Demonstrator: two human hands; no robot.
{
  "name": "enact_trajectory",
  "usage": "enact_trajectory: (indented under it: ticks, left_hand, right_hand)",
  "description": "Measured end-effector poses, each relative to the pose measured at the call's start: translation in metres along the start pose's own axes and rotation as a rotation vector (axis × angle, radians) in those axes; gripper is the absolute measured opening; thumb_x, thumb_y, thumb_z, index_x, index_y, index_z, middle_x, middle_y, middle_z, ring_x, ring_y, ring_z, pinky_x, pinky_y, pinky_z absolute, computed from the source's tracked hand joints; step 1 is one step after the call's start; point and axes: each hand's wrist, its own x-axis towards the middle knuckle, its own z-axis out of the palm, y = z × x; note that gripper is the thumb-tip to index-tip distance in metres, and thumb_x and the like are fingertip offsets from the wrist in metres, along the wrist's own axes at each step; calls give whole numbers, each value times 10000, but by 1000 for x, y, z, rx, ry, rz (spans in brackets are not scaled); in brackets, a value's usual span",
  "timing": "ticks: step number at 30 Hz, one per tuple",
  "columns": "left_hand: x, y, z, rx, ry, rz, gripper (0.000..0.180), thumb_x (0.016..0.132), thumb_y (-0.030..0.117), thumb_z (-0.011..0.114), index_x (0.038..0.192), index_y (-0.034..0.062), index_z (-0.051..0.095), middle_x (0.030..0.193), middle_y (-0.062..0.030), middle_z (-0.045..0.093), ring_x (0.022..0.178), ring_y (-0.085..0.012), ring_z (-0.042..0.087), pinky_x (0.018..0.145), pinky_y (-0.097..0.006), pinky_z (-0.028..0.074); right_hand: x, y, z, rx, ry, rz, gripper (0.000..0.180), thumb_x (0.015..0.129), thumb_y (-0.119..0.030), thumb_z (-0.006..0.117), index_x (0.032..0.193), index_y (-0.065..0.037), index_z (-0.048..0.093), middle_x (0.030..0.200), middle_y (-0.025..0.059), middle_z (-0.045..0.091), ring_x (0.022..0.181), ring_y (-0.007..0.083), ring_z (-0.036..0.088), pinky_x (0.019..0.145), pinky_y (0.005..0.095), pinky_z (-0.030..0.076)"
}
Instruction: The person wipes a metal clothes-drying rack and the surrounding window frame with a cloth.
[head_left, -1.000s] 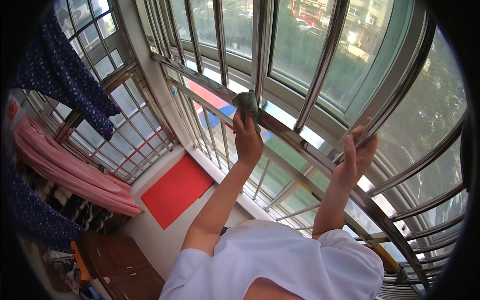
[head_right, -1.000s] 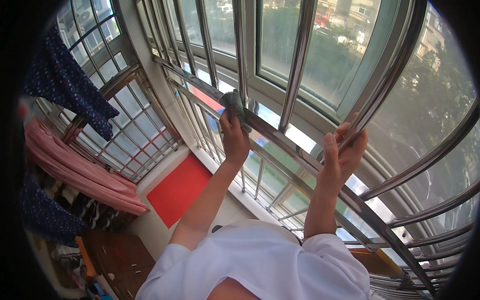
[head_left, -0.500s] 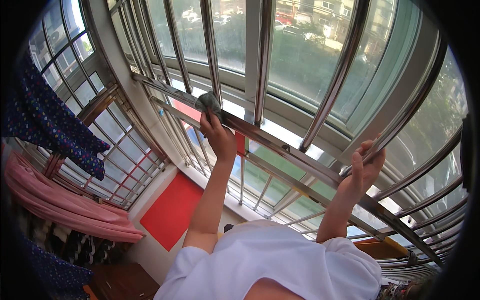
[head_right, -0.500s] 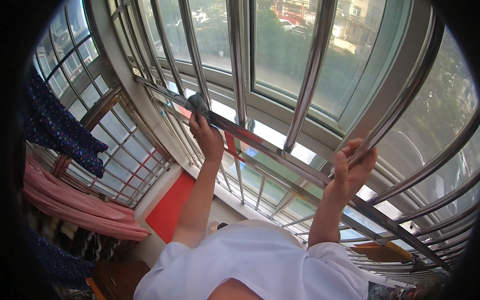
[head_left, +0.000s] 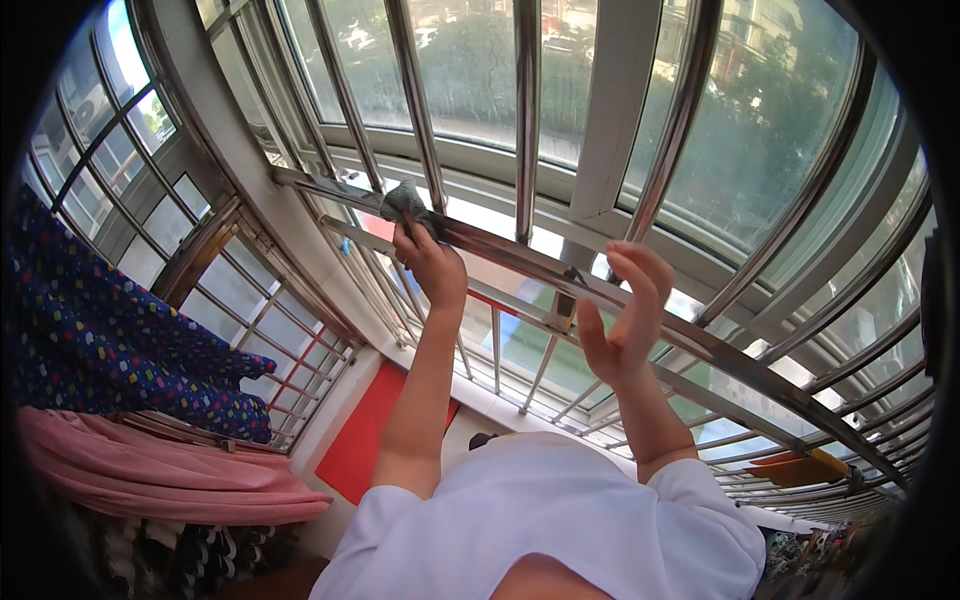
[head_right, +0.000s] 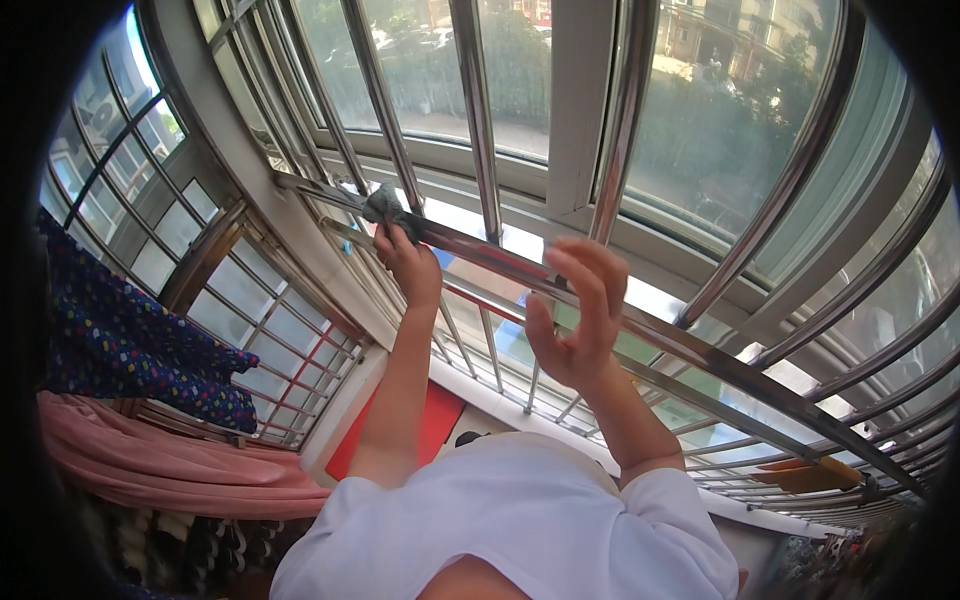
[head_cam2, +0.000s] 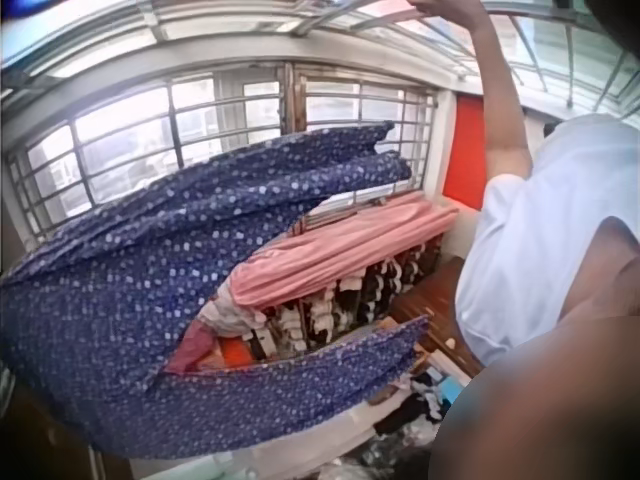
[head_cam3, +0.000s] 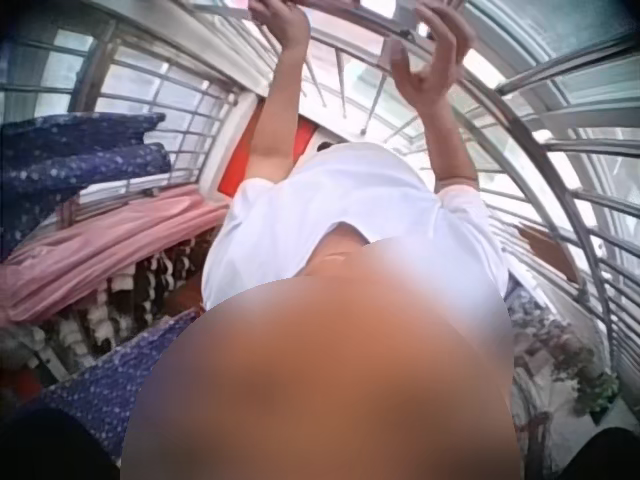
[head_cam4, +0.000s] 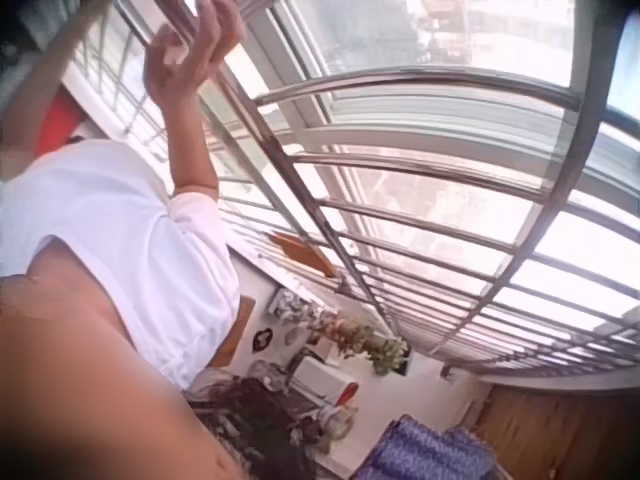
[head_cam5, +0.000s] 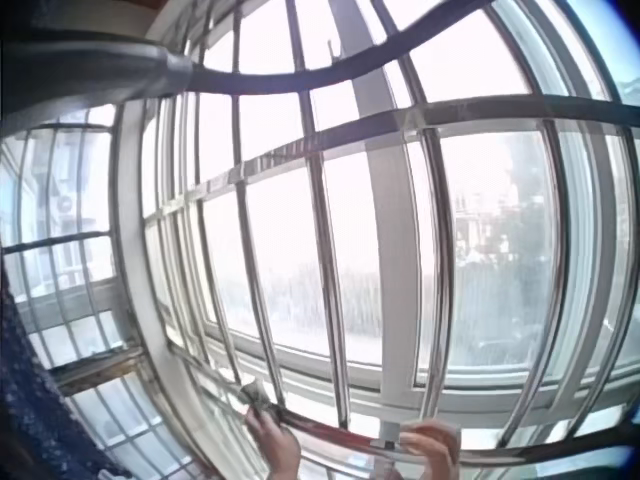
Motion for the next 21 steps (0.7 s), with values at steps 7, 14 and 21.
enact_trajectory:
  ticks: [7,14,21]
  left_hand:
    - [-5,-1,-13,-120,-139,81,718,790,-122,505,1464,-95,259,1431,-291,257,1256,-493,342,1068,-504,318]
    - [79,-108,4,-10,-49,-18,679,815,-82,523,1452,-73,288,1391,-279,297,1234,-477,388,1030,-484,377]
    - [62,-86,-2,-80,-72,7,663,815,-91,494,1454,-69,320,1404,-283,303,1268,-463,375,1070,-487,331]
  right_hand:
    - [28,39,126,142,-36,435,847,818,-145,709,1489,-42,201,1165,164,528,969,256,609,756,348,526]
    - [28,30,144,-174,29,503,771,832,-96,662,1468,-72,228,826,53,513,631,161,563,557,326,504]
    - [23,35,148,-221,122,483,689,827,-65,644,1418,-100,291,813,49,509,615,149,556,546,314,502]
